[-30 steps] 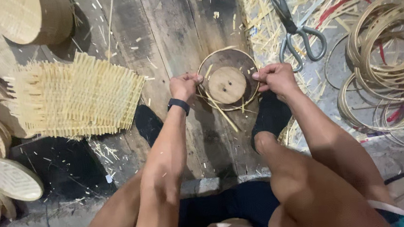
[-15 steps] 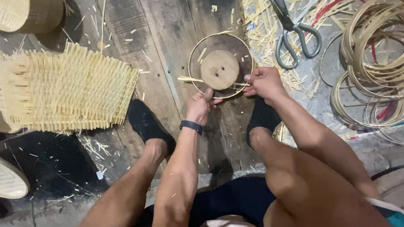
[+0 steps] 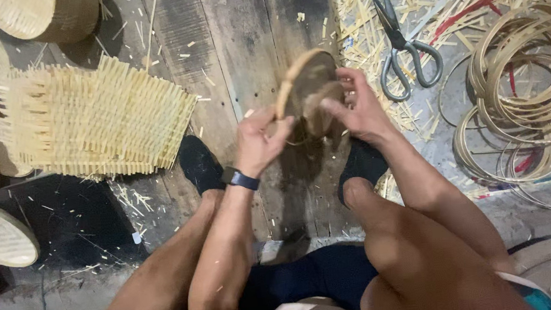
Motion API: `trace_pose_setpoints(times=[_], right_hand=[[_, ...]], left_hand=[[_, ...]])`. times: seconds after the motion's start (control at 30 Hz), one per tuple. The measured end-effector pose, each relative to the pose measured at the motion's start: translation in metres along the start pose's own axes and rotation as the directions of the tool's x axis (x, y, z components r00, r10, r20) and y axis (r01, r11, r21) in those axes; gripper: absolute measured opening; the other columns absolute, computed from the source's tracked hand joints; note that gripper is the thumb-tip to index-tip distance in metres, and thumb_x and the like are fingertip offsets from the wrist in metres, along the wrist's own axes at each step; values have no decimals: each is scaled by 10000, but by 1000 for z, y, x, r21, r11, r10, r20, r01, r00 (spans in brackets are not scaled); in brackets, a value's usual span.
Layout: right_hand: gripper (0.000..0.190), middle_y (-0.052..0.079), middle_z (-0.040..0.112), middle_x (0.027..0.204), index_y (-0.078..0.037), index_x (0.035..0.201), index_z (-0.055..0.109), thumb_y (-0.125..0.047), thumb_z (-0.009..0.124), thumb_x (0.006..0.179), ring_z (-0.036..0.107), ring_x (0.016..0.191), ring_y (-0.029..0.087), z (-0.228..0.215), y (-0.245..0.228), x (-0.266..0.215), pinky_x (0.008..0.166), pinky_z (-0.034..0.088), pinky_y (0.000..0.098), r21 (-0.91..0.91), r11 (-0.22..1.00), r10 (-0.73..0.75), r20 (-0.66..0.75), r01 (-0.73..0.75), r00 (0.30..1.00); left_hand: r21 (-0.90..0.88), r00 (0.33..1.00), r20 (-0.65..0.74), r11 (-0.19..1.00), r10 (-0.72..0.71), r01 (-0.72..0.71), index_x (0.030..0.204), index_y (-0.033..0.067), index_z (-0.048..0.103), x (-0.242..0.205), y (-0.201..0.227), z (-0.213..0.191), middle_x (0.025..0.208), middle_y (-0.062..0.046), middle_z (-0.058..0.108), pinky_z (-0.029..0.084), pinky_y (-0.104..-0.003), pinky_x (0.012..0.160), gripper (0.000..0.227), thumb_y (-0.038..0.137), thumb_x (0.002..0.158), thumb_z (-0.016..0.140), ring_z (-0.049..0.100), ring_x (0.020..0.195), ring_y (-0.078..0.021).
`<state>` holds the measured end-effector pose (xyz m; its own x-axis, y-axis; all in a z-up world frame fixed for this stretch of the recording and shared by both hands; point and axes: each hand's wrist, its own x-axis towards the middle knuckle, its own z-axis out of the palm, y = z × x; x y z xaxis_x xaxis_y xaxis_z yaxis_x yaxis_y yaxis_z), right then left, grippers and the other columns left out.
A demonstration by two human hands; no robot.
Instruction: The person sits on the floor and repeatedly places a circular bamboo frame over a rectangular woven mat, then uses shears to trim the excess mat material flush with the frame. The trimmed circular pieces are set aside, and the process is repeated with new mats.
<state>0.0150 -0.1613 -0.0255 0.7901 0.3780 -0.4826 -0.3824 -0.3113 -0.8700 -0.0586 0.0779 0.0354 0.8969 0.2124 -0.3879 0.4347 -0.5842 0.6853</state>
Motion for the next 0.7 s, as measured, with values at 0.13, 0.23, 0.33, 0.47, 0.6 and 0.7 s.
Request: trace_pose_setpoints(times=[0.13, 0.23, 0.33, 0.47, 0.6, 0.7], right_hand=[[907, 206, 565, 1265, 21, 1436, 337, -340, 881, 807, 599, 1145, 251, 16, -14, -1, 962, 516, 359, 39, 998, 60, -76, -57, 995], [849, 176, 582, 1243, 6, 1415, 310, -324, 807, 811, 621, 1111, 226, 20, -5, -1, 937, 539, 353, 149, 985, 101, -80, -88, 992], [770, 172, 557, 1256, 16, 1397, 288, -286, 759, 868, 616, 1121, 222, 21, 9, 1, 951, 538, 354, 170, 984, 64, -66, -52, 996], [713, 164, 524, 1250, 4, 1423, 266, -234, 665, 881, 577, 1128, 223, 14, 28, 3, 971, 521, 358, 346, 938, -16, -23, 23, 1000], [718, 157, 561, 1255, -26, 1533, 342, -281, 569, 901, 546, 1012, 273, -10, 45, -10, 820, 458, 404, 722, 691, 20, 47, -48, 999], [682, 149, 597, 1367, -30, 1517, 441, -406, 503, 951, 573, 1202, 302, -28, 43, -20, 1012, 472, 461, 889, 456, 87, -4, -36, 996]], left_hand=[[-105, 917, -193, 922, 349, -373, 1303, 39, 670, 1, 50, 12, 1183, -182, 732, 550, -392, 946, 428, 313, 976, 708, 710, 1079, -305], [-129, 931, -245, 943, 270, -307, 1340, 55, 664, 10, 60, 34, 1151, -184, 730, 560, -381, 915, 401, 337, 1063, 599, 713, 1050, -303], [-71, 939, -228, 957, 257, -280, 1327, 81, 689, 11, 53, 38, 1090, -157, 744, 576, -379, 859, 403, 384, 1112, 532, 729, 985, -294], [-165, 991, -123, 986, -45, 24, 1316, 161, 710, 27, 32, 52, 1099, -81, 769, 584, -352, 590, 498, 472, 989, 499, 741, 732, -222], [-126, 945, -154, 955, -288, 270, 1279, 131, 775, 49, -47, 42, 969, -178, 713, 495, -408, 722, 498, 481, 1080, 484, 646, 827, -239], [-507, 899, -326, 857, -292, 94, 1203, -25, 702, 61, -112, 46, 1072, -90, 709, 540, -315, 841, 555, 495, 1091, 545, 648, 962, -134]])
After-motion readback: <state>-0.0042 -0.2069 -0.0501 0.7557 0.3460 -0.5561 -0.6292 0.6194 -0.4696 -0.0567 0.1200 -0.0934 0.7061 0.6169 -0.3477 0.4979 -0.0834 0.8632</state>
